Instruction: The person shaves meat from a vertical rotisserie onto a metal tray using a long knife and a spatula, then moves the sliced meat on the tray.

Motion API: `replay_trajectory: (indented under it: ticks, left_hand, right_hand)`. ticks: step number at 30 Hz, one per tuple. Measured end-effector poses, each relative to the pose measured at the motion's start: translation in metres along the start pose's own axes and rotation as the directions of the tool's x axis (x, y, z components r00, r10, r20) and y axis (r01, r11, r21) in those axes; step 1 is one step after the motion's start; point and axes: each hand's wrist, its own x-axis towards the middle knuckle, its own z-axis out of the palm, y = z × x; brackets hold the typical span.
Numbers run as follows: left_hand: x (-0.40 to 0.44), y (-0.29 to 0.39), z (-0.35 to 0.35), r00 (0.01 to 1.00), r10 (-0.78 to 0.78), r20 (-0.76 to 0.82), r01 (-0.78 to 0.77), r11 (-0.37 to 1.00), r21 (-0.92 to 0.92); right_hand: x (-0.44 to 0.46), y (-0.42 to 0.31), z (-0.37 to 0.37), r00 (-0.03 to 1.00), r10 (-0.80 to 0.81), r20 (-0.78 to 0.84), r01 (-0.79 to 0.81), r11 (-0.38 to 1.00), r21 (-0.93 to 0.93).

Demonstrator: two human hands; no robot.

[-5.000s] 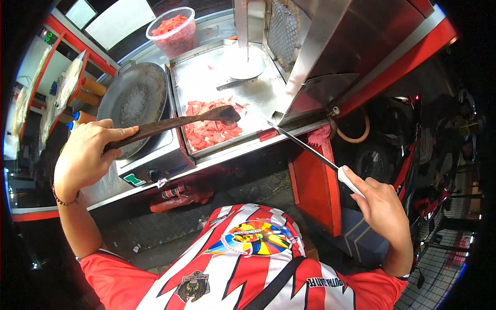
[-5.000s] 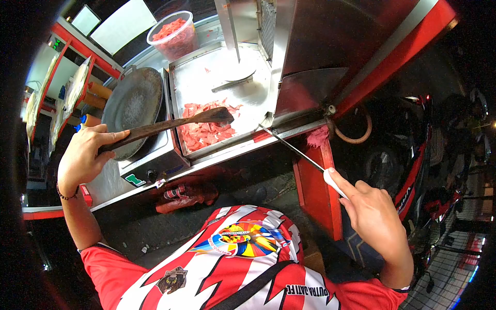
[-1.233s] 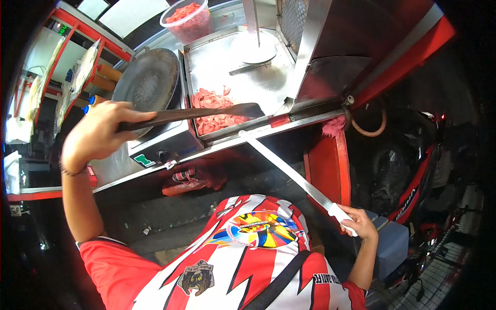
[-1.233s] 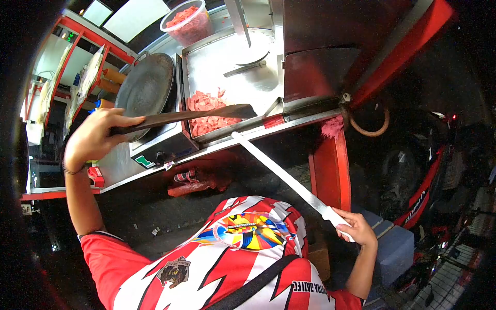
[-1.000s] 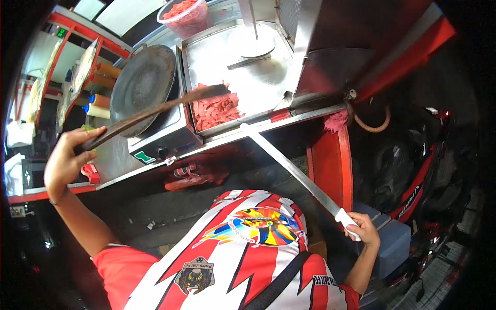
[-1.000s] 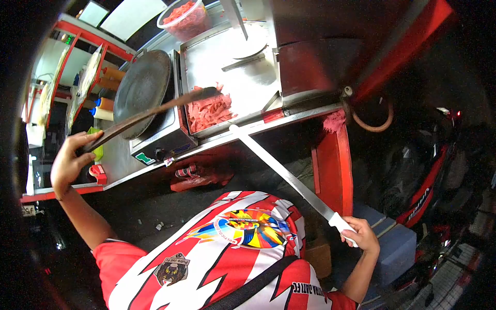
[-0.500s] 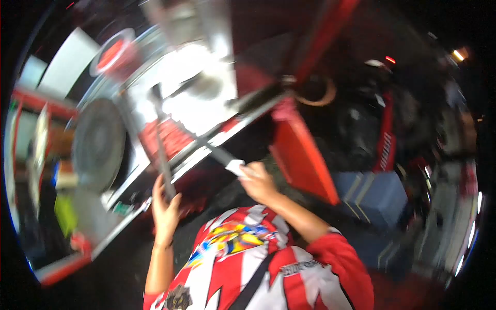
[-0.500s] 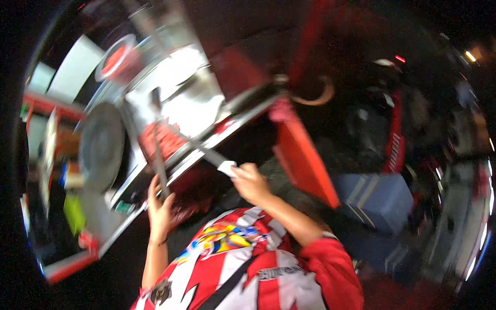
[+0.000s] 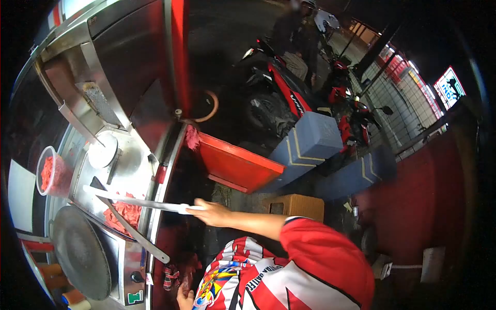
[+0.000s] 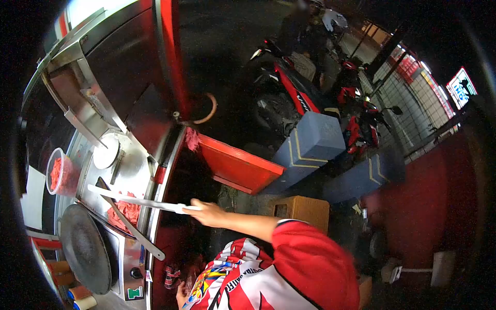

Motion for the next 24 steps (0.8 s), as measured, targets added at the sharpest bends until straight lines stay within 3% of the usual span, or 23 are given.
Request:
replay_trajectory:
  ticks: [1,4,7,9,12,14,17,19,20,22,24]
  left_hand:
    - [0.004,-0.008,-0.003,1.0,-0.018,-0.001,0.018,0.998,0.059]
    - [0.022,-0.025,-0.005,0.998,-0.06,0.0,0.059,0.982,0.182]
    - [0.044,-0.031,-0.003,0.997,-0.071,0.019,0.064,0.968,0.241]
    - [0.055,-0.034,-0.002,0.996,-0.083,0.021,0.075,0.962,0.262]
    - [0.064,-0.037,-0.003,0.994,-0.103,0.026,0.09,0.948,0.305]
    - [0.071,-0.037,-0.001,0.993,-0.109,0.038,0.09,0.939,0.333]
    - [0.079,-0.038,-0.001,0.993,-0.11,0.048,0.085,0.93,0.356]
    - [0.085,-0.038,0.0,0.993,-0.105,0.058,0.077,0.926,0.37]
    - [0.088,-0.039,0.0,0.993,-0.105,0.062,0.075,0.924,0.375]
    - [0.09,-0.045,-0.006,0.992,-0.113,0.054,0.085,0.923,0.376]
    - [0.092,-0.045,-0.007,0.989,-0.142,0.043,0.114,0.913,0.391]
  right_hand:
    - [0.035,-0.027,-0.01,1.0,0.006,-0.002,-0.006,0.996,0.093]
    - [0.065,-0.051,-0.012,1.0,0.006,-0.01,-0.005,0.996,0.091]
    - [-0.015,-0.018,0.007,0.992,0.009,-0.127,-0.006,1.0,0.025]
    - [-0.073,0.003,-0.001,0.995,0.098,0.033,-0.1,0.994,0.052]
    - [-0.057,-0.001,-0.003,0.996,0.084,-0.024,-0.083,0.995,0.054]
    - [0.012,-0.034,-0.01,0.993,0.101,-0.058,-0.097,0.993,0.075]
    - [0.06,-0.057,-0.021,0.997,0.081,-0.006,-0.08,0.988,0.134]
    - [0.045,-0.059,-0.02,0.992,0.129,-0.003,-0.127,0.979,0.162]
    - [0.018,-0.036,0.008,0.996,0.062,-0.067,-0.056,0.995,0.084]
    - [-0.035,-0.022,0.007,0.987,0.14,0.083,-0.151,0.979,0.14]
    - [-0.044,-0.017,0.011,0.996,0.088,0.005,-0.088,0.989,0.121]
